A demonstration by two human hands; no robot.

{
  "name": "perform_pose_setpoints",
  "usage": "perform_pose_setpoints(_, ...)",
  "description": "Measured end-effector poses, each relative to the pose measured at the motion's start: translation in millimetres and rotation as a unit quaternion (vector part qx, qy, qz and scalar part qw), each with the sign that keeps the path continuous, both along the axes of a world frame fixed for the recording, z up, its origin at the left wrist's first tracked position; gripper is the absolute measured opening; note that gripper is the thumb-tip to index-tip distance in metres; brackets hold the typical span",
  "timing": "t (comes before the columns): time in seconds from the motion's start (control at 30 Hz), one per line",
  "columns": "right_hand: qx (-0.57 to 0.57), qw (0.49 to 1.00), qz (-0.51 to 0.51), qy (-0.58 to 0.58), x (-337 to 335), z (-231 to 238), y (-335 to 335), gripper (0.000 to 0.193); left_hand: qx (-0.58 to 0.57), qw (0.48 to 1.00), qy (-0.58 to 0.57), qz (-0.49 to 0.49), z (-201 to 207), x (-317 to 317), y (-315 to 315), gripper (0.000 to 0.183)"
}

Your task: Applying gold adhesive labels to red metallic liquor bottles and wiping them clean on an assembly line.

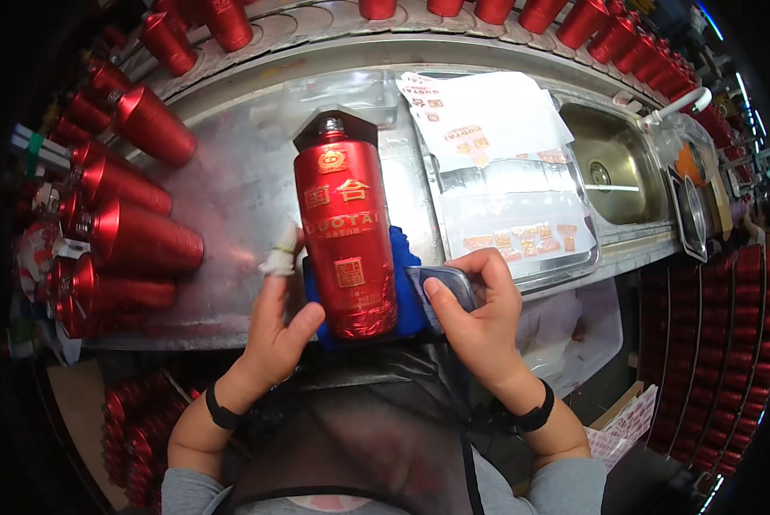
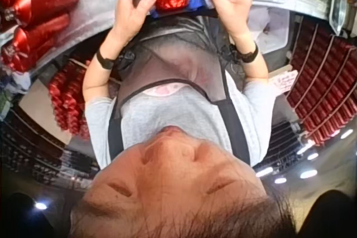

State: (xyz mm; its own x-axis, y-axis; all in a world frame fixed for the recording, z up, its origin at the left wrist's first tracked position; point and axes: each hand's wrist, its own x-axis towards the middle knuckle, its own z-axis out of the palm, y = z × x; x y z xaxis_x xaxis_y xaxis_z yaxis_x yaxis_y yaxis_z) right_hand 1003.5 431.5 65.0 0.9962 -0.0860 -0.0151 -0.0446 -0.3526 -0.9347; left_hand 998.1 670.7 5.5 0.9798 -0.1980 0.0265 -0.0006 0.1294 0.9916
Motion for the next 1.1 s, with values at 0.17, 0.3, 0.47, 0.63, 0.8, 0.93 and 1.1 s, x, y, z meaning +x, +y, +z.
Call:
perform_pose_setpoints(0.17, -0.083, 0.987, 0.123, -0.068, -3, 4, 13, 0.022, 0.362, 0.886, -0.291, -0.003, 5, 2, 11, 0.056)
perform_pose_setpoints(0.3, 0.092, 0.995, -0.015, 0.035, 1, -3, 0, 0.023, 0.412, 0.862, -0.293, 0.024, 9, 21, 7, 0.047)
perform_pose_setpoints(0.47, 0.119, 0.992, 0.026, 0.031, -8, -6, 7, 0.024, 0.445, 0.834, -0.325, 0.007, 9, 16, 13, 0.047)
perform_pose_setpoints(0.63, 0.127, 0.991, 0.023, 0.034, -15, -6, 10, 0.026, 0.443, 0.835, -0.327, -0.023, 11, 3, 13, 0.043)
perform_pose_setpoints(0.8, 0.125, 0.991, 0.051, -0.016, -14, -1, 28, 0.025, 0.448, 0.828, -0.333, 0.051, 6, 15, 12, 0.031)
perform_pose_setpoints(0.93, 0.101, 0.994, 0.031, 0.029, -12, -2, 28, 0.023, 0.444, 0.831, -0.328, 0.068, 9, 21, 13, 0.032)
perform_pose_setpoints(1.1, 0.082, 0.996, 0.004, 0.038, -6, -6, 7, 0.022, 0.433, 0.844, -0.317, 0.014, 8, 0, 11, 0.039)
